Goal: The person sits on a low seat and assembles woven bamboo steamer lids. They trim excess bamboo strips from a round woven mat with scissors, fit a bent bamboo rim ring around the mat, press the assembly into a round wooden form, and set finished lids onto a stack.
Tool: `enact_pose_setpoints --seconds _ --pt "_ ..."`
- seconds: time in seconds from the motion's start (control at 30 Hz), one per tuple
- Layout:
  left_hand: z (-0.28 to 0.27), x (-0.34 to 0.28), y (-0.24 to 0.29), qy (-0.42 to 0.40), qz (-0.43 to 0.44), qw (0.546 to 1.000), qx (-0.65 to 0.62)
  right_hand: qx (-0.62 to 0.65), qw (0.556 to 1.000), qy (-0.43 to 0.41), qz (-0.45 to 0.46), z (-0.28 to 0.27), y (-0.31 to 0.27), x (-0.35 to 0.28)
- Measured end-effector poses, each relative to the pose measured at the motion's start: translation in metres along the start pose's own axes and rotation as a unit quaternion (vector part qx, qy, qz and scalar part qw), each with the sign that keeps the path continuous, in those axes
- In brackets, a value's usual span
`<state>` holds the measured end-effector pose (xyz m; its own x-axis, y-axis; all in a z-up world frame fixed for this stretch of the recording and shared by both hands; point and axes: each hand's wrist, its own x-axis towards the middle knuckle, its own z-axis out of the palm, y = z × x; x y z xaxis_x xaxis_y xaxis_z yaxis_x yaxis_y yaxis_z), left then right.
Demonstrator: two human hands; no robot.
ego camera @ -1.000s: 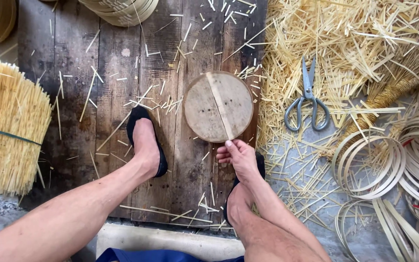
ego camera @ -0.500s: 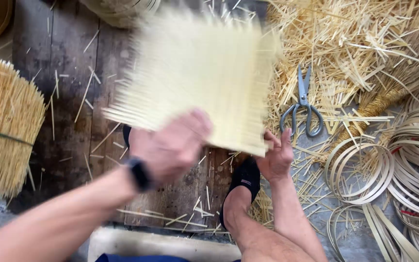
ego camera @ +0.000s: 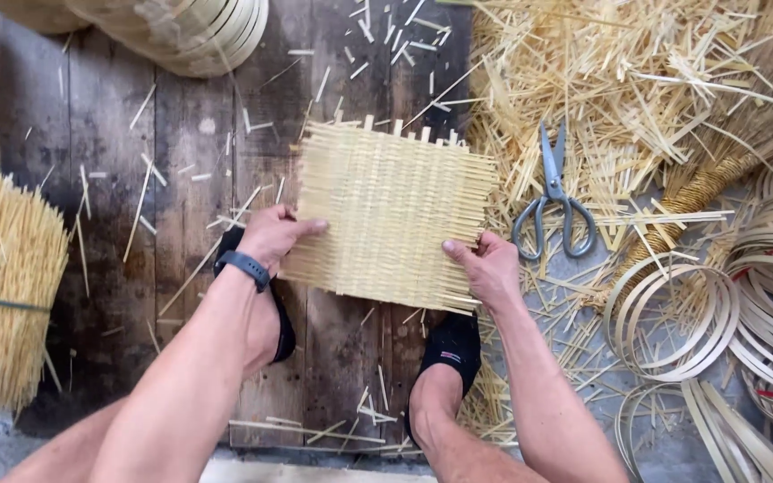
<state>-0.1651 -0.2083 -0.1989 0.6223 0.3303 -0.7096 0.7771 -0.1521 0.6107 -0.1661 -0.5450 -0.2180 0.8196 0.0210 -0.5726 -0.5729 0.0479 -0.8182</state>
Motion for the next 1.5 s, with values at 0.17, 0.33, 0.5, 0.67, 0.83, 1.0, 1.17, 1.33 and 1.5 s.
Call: enact_pose_setpoints --seconds 0.17,0.33,0.5,0.67,0.83,1.0,1.17,1.33,1.5 --pt "-0.005 0.01 -0.015 -0.104 -0.013 0.99 -0.09 -0.091 0.996 -0.007 -0.003 -0.009 0.007 0.006" --pt "-0.002 -0.011 0.002 -0.076 -0.063 0.993 -0.065 -0.057 0.995 0.045 -0.066 -0.021 0.026 0.006" --pt "-0.007 -0.012 0.001 -0.04 -0.045 0.998 -0.022 -0.209 0.89 0.314 -0.255 -0.122 0.023 -0.026" --pt "-0.027 -0.017 -0.001 0.117 0.059 0.989 0.074 -0.447 0.809 0.378 0.054 -0.255 0.078 -0.07" --pt "-0.04 -0.019 -0.014 0.205 0.35 0.911 0.077 -0.457 0.786 0.407 -0.087 -0.259 0.085 -0.105" --pt "0.002 -0.111 0.075 0.133 0.457 0.879 0.009 -0.557 0.716 0.375 -0.189 -0.244 -0.006 -0.142" --pt "0.051 -0.189 0.154 -0.001 0.692 0.715 0.1 -0.166 0.938 -0.035 -0.301 -0.179 -0.159 -0.21" --pt "0.081 -0.194 0.149 -0.283 0.391 0.855 -0.189 0.056 0.973 -0.187 -0.126 -0.133 -0.214 -0.193" --pt "0.063 -0.204 0.129 -0.326 0.121 0.88 -0.322 -0.005 0.991 -0.136 -0.01 -0.095 -0.229 -0.166"
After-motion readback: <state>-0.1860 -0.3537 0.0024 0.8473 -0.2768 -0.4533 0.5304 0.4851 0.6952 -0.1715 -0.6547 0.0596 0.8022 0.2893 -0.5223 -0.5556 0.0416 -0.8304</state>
